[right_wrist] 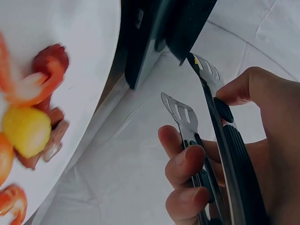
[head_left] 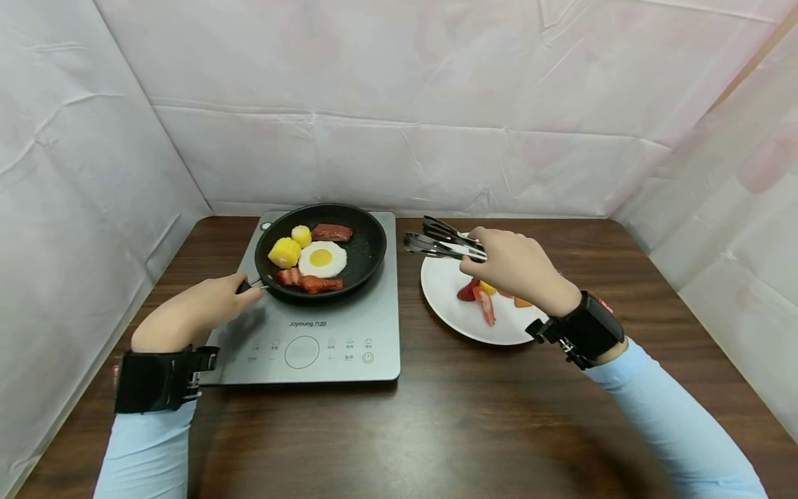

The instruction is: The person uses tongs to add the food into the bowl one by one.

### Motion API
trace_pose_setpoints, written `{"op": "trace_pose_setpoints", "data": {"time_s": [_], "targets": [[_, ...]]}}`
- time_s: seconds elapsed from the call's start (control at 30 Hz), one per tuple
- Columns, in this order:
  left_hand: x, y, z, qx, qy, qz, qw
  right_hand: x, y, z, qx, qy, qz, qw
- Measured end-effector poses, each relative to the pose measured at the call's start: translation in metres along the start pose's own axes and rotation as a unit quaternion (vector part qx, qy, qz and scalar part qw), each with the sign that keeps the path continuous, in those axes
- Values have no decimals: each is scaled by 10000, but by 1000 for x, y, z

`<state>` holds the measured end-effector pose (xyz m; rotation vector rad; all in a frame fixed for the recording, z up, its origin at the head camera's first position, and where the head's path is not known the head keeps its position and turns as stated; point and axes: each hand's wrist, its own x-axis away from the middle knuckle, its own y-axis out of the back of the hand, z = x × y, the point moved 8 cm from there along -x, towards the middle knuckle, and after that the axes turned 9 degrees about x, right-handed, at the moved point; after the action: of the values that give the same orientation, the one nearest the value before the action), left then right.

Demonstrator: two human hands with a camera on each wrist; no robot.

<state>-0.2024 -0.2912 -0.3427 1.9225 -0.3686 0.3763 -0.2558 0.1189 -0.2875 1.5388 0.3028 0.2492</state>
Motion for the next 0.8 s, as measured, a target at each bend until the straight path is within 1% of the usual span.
{"op": "trace_pose_setpoints", "data": {"time_s": [0.23,0.57,0.7,0.8], "targets": [[1,0,0,-22,4,-14,10000,15,-3,-17,-21,-44,106,9999],[0,3,-1,-11,-58,7,10000,35,-9,-49,245,-288,287,9989],[0,2,0,-8,-37,21,10000,43,-15,-58,363,-376,391,9979],[0,1,0,9,-21,11,10000,47,-20,-64,346,-439,458,9974]]}}
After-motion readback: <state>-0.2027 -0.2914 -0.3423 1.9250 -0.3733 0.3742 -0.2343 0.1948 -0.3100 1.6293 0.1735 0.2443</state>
